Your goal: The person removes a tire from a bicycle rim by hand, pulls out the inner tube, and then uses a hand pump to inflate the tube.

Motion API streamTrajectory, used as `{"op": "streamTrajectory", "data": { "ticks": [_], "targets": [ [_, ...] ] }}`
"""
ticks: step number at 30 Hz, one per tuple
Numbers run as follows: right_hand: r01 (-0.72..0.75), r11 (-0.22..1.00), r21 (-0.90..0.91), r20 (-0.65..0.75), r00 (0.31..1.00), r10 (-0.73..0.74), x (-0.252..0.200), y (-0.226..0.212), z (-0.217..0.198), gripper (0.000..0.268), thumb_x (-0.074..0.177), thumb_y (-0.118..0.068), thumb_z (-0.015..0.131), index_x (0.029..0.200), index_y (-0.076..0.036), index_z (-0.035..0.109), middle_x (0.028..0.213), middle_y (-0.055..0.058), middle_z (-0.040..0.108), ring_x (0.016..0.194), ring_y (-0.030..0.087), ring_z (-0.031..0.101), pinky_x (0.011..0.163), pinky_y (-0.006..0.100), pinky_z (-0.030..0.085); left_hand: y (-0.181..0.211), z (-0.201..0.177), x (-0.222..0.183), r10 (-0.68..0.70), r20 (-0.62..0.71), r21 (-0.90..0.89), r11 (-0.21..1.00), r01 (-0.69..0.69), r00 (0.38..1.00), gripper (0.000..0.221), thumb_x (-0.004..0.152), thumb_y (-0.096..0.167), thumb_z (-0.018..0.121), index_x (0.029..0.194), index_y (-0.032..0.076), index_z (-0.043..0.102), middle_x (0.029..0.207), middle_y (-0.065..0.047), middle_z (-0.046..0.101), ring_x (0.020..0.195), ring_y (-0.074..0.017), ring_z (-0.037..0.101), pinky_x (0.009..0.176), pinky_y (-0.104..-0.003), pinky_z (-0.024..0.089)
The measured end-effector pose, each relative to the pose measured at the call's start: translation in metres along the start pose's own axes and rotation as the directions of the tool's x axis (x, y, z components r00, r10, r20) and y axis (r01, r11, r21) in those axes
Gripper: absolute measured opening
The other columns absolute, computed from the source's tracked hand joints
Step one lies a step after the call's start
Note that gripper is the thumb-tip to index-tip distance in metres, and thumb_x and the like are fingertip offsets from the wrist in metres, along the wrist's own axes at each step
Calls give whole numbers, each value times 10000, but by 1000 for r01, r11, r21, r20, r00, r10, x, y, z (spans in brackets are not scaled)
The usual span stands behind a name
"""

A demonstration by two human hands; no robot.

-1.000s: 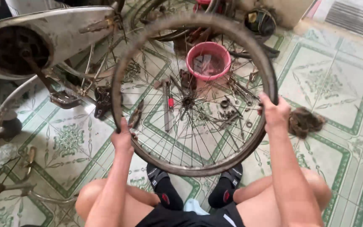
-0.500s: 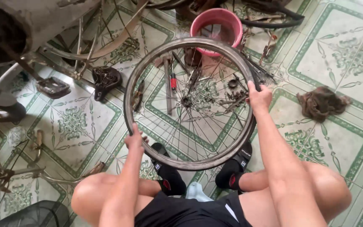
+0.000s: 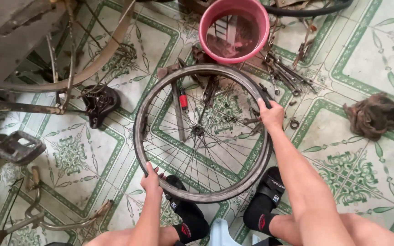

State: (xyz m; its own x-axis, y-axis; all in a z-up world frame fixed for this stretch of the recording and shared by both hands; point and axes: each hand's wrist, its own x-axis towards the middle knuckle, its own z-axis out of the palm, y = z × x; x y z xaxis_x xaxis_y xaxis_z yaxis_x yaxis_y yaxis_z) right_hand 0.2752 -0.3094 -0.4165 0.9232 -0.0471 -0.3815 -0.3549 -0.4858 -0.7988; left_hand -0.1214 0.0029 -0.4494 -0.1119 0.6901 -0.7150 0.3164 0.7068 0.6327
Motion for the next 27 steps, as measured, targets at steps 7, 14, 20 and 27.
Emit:
{"op": "streamTrajectory", "data": {
  "ticks": [7,14,20,27],
  "targets": [
    [71,989,-133,10,997,-70,36,1,27,467,924,-504,724,898,-39,749,661,119,715,602,229,712,645,373,551,-10,7,9,-39,-32,4,999,39,999,621,931,516,676,1235,3,504,1071,-137,689,715,-305,666,565,-452,567],
    [252,935,-250,-55,960,-273,55,15,32,514,895,-499,754,1141,-49,723,995,204,746,940,368,717,845,455,544,-40,-5,39,-72,73,216,975,54,995,853,932,607,645,1408,-91,530,1186,-218,702,912,-338,701,717,-477,584],
    [369,888,-274,-34,919,-393,32,2,10,634,865,-470,775,1292,-20,644,1125,235,732,1020,395,705,896,466,543,4,1,48,196,116,713,666,-219,974,981,898,639,652,1536,-41,347,1440,-300,508,1273,-425,553,977,-493,499],
    [432,860,-271,-3,893,-449,30,-46,-78,577,882,-477,782,1213,-11,705,982,178,776,916,284,765,840,395,586,148,38,32,464,599,682,132,-719,653,768,940,584,636,1442,8,551,1359,-292,621,1288,-437,576,1082,-476,446]
  ]
}}
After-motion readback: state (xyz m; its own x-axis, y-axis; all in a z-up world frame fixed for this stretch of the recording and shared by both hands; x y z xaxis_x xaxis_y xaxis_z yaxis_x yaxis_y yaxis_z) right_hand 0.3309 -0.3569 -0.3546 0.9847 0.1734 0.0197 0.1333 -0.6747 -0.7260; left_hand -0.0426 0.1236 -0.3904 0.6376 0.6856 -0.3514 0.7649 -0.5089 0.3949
